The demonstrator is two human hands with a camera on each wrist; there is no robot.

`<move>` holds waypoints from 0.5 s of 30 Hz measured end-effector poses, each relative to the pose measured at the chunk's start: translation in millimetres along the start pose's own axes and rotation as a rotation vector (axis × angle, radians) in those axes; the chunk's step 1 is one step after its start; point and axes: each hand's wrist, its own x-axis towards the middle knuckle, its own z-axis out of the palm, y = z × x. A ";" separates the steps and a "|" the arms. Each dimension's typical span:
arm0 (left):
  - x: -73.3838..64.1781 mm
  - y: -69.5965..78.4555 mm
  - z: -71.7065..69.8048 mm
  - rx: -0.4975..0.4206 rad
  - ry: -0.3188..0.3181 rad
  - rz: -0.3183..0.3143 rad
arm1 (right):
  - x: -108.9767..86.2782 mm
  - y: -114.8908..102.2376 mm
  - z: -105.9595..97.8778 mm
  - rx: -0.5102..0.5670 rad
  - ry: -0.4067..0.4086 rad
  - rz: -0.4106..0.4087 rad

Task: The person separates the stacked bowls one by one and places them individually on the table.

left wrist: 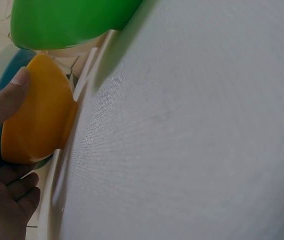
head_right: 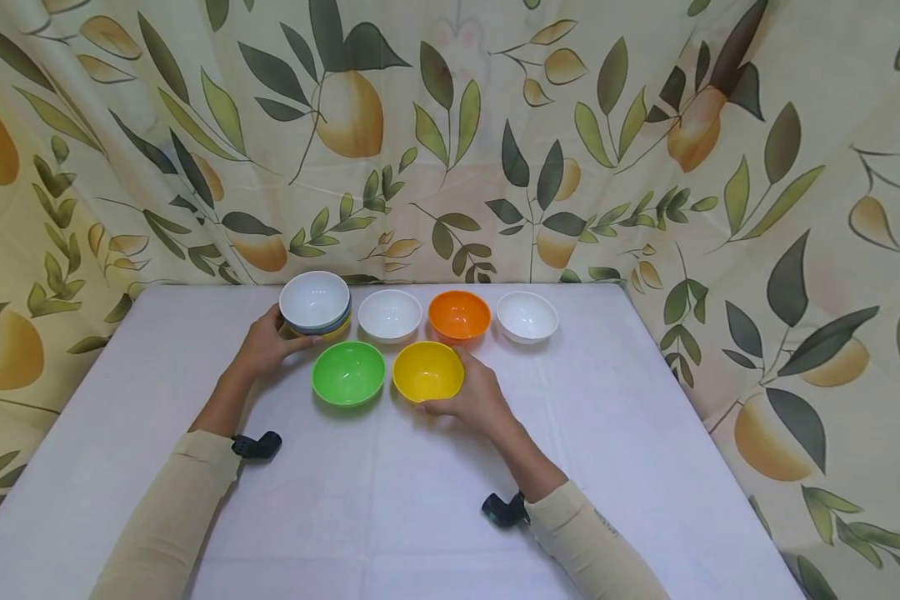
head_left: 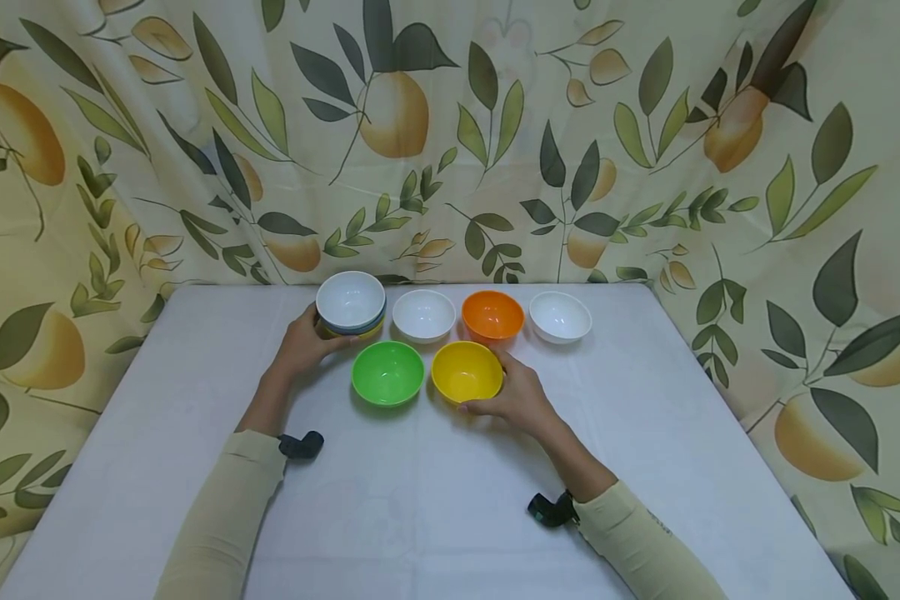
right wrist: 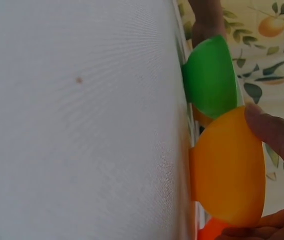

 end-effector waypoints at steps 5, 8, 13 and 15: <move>0.6 -0.2 0.0 -0.002 0.004 0.001 | -0.4 -1.0 -0.4 0.004 0.002 -0.007; 1.5 -0.2 0.3 0.001 0.003 0.001 | -0.8 -2.2 -1.1 -0.001 0.000 -0.002; 2.6 -0.2 0.8 -0.001 0.000 -0.002 | -2.6 -7.6 -5.4 -0.021 -0.002 0.018; 2.8 -0.7 0.8 -0.002 0.000 -0.001 | -4.1 -10.7 -7.9 -0.023 0.001 0.025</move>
